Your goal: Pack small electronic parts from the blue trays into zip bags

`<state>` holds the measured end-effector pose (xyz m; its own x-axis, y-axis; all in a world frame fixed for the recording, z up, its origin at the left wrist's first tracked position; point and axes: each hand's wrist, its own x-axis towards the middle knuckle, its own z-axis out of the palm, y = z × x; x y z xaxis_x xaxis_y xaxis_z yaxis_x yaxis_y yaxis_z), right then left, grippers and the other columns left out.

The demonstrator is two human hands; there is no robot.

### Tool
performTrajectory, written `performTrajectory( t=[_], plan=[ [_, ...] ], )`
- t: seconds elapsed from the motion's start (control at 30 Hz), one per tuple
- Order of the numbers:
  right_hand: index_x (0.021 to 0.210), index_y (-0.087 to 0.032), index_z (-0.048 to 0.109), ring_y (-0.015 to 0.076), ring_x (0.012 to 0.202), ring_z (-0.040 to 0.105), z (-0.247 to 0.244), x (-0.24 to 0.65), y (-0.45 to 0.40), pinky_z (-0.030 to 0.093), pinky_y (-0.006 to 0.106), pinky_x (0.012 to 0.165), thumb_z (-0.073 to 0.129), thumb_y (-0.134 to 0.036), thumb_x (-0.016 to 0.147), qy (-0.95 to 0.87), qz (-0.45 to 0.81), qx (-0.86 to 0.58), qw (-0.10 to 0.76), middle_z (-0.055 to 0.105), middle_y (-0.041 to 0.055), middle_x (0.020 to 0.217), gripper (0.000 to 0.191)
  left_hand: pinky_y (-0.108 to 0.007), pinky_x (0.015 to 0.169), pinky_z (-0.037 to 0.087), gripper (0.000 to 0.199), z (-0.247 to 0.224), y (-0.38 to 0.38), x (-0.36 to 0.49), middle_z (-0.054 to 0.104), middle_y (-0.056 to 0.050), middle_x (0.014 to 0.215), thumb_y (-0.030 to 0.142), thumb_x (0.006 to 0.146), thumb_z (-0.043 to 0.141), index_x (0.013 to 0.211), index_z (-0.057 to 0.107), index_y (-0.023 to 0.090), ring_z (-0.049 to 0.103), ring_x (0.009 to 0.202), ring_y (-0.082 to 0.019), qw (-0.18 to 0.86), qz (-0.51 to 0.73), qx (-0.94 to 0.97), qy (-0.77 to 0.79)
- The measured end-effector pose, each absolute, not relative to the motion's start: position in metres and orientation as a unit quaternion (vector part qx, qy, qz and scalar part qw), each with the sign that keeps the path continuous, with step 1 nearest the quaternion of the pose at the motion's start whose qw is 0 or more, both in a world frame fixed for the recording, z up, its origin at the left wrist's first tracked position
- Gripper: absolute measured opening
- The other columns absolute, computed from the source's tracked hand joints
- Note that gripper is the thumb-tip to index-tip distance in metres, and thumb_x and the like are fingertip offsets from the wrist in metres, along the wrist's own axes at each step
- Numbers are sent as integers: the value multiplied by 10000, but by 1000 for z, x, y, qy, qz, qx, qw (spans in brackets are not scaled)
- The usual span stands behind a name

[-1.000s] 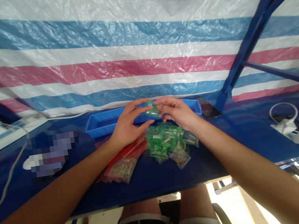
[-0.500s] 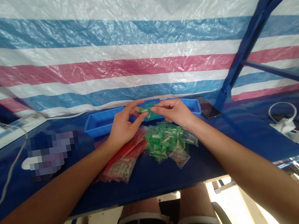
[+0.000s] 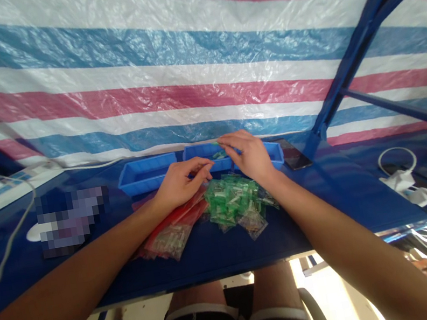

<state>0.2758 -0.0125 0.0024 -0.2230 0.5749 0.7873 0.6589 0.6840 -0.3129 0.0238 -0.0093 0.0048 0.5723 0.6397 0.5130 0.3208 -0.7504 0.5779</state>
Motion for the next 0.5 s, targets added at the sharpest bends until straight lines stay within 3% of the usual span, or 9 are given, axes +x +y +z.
performTrajectory(
  t=[0.2,0.37,0.5],
  plan=[
    [1270,-186,811,331,1230,742,-4,274,-3,533,503,1158,567,-278,1093,-866,-56,-404,290,826,130,1240,315,-231,695,557,350,3,-6,24,803,-21,849,467,1095,556,1153,772,197,740,692,-153,217,352,867,278],
    [1362,-175,749,366,1290,713,-6,275,-6,499,559,1185,635,-408,1073,-879,-62,-398,253,793,163,1323,388,-234,667,543,334,2,-6,24,801,-19,812,450,1088,568,1150,764,186,740,665,-152,219,356,868,270],
    [1397,-195,709,344,1267,713,-5,271,-12,534,544,1142,601,-354,1083,-874,-35,-379,301,772,149,1357,369,-233,677,543,323,4,-7,25,803,-12,800,440,1089,560,1145,754,186,737,652,-146,216,358,868,269]
  ],
)
